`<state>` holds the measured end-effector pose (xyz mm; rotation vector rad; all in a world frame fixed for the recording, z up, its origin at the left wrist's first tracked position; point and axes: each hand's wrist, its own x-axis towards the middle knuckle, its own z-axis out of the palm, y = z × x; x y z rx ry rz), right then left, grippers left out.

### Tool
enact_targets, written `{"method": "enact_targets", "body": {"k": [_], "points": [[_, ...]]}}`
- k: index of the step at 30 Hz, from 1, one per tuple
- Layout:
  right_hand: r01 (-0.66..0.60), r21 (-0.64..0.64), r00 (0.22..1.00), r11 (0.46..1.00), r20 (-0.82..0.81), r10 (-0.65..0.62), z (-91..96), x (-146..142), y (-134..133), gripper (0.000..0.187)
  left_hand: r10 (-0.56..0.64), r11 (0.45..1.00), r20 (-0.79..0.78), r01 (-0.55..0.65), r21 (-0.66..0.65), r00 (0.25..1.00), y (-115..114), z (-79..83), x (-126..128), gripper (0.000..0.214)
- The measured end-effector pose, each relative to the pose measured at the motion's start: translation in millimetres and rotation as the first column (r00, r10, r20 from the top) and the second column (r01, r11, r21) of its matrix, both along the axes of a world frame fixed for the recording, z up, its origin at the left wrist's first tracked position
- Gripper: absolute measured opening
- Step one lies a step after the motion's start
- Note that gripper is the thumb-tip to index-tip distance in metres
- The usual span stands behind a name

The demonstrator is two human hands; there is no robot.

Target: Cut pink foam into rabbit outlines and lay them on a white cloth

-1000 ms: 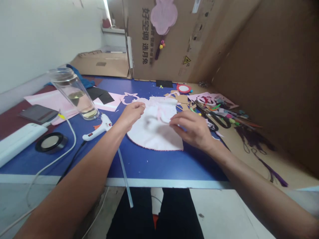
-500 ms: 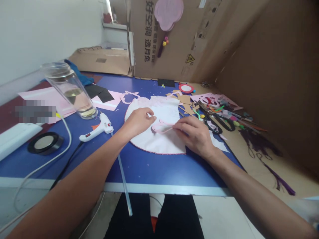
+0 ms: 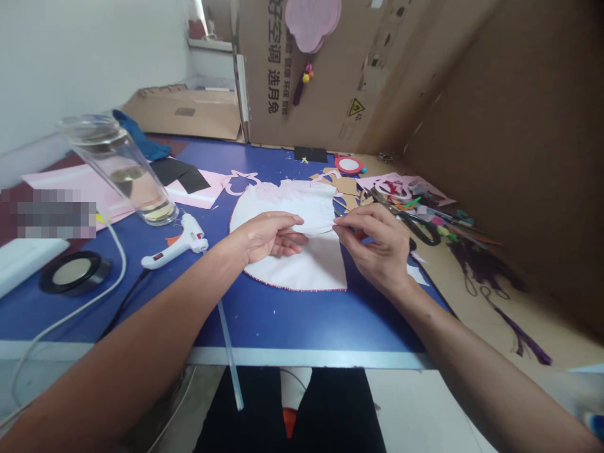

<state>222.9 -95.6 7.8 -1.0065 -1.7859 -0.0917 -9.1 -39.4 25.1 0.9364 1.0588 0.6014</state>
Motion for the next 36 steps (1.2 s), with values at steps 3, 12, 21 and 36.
{"method": "enact_targets", "body": {"k": [3, 12, 21, 36], "points": [[-0.061, 0.029, 0.998, 0.998, 0.010, 0.061, 1.7, 1, 0, 0.011, 0.059, 0.998, 0.070, -0.061, 0.022, 0.996, 1, -1.4, 1, 0.015], [-0.206, -0.157, 0.979, 0.966, -0.022, 0.205, -1.7, 4, 1, 0.012, 0.141, 0.971, 0.078, -0.153, 0.184, 0.987, 5, -8.6, -1, 0.018], [-0.213, -0.438, 0.977, 0.873, -0.115, 0.180, -3.9, 10, 7, 0.016, 0.134, 0.952, -0.087, -0.103, 0.290, 0.987, 4, -12.0, -7, 0.012], [-0.246, -0.680, 0.967, 0.690, -0.118, 0.227, 2.8, 13, 6, 0.029, 0.009, 0.964, -0.362, 0.088, 0.251, 0.932, -5, 10.1, -12, 0.003]]}}
